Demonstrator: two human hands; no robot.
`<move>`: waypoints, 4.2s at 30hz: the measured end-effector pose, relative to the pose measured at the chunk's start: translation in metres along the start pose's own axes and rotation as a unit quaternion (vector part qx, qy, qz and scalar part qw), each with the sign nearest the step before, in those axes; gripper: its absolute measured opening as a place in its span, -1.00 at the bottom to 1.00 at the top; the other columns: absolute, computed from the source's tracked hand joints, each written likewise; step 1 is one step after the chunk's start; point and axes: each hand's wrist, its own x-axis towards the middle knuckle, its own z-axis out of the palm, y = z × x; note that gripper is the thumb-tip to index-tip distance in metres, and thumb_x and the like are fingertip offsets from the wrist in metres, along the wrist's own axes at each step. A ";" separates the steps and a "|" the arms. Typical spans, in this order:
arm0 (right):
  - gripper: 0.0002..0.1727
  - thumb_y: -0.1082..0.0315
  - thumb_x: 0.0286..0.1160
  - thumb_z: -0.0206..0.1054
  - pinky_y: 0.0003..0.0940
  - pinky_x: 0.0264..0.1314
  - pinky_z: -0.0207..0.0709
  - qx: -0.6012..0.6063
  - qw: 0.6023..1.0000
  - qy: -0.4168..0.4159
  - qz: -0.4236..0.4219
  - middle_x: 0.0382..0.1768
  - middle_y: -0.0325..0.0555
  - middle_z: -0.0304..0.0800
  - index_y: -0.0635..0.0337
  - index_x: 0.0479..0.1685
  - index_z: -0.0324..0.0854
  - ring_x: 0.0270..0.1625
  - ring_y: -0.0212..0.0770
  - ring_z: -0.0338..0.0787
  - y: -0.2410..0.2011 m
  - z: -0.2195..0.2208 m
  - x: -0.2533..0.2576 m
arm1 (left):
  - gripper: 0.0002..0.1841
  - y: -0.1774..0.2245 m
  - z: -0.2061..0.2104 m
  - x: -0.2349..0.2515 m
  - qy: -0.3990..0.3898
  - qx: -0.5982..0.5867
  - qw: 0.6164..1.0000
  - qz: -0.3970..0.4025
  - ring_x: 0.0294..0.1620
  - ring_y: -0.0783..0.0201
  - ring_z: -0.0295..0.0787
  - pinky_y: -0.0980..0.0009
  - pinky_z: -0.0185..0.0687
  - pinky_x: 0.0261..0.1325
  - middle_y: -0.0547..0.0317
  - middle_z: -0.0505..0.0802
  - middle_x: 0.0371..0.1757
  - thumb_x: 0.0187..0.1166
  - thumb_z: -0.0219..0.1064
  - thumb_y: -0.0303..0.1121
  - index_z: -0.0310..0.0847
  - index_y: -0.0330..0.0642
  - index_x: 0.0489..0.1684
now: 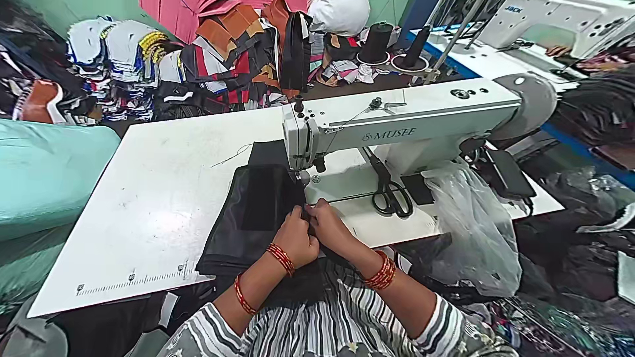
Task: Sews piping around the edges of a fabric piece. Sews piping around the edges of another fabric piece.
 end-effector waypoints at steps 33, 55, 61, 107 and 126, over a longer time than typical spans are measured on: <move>-0.56 0.63 0.68 0.00 -0.22 0.24 0.66 -0.137 0.990 0.018 0.011 0.37 0.41 0.49 0.49 0.47 0.53 0.19 0.14 0.78 -0.013 0.018 0.002 | -0.53 -0.088 0.013 0.054 0.328 0.114 0.889 0.297 0.51 -0.29 0.64 -0.64 0.10 0.49 0.04 0.92 0.20 0.44 0.10 -0.17 0.87 -0.25 0.01; -0.56 0.55 0.71 0.01 -0.10 0.39 0.58 -0.102 0.994 0.038 -0.003 0.43 0.42 0.51 0.42 0.48 0.55 0.34 0.20 0.71 -0.011 -0.009 0.049 | -0.67 -0.093 -0.020 0.095 0.280 0.036 0.918 0.279 0.46 -0.31 0.67 -0.64 -0.03 0.57 -0.17 0.89 0.12 0.37 0.31 -0.29 0.83 -0.34 -0.08; -0.54 0.50 0.61 0.18 -0.29 0.22 0.57 0.048 0.993 0.102 -0.035 0.08 0.26 0.72 0.34 0.48 0.62 0.06 -0.02 0.73 0.020 -0.008 0.037 | -0.59 -0.047 -0.030 0.048 0.121 0.051 0.989 0.065 0.85 -0.15 0.15 -0.49 -0.34 0.75 -0.10 0.70 0.51 0.60 0.25 -0.25 0.75 -0.30 0.27; -0.52 0.57 0.55 0.16 -0.35 0.10 0.55 0.171 0.985 0.023 -0.029 0.04 0.11 0.80 0.36 0.49 0.57 -0.07 -0.24 0.71 0.036 0.000 -0.002 | -0.55 0.000 0.028 0.004 0.159 0.111 0.981 0.009 0.59 -0.26 0.47 -0.29 0.25 0.55 -0.26 0.63 0.50 0.58 0.20 -0.31 0.70 -0.35 0.36; -0.47 0.56 0.72 -0.01 -0.13 0.28 0.63 -0.122 0.991 -0.053 -0.012 0.44 0.41 0.41 0.36 0.68 0.36 0.19 0.18 0.76 0.000 0.002 -0.018 | -0.64 -0.046 0.019 0.000 0.214 0.013 0.951 0.222 0.37 -0.21 0.79 -0.07 0.59 0.47 -0.25 0.90 0.16 0.40 0.16 -0.36 0.85 -0.47 -0.21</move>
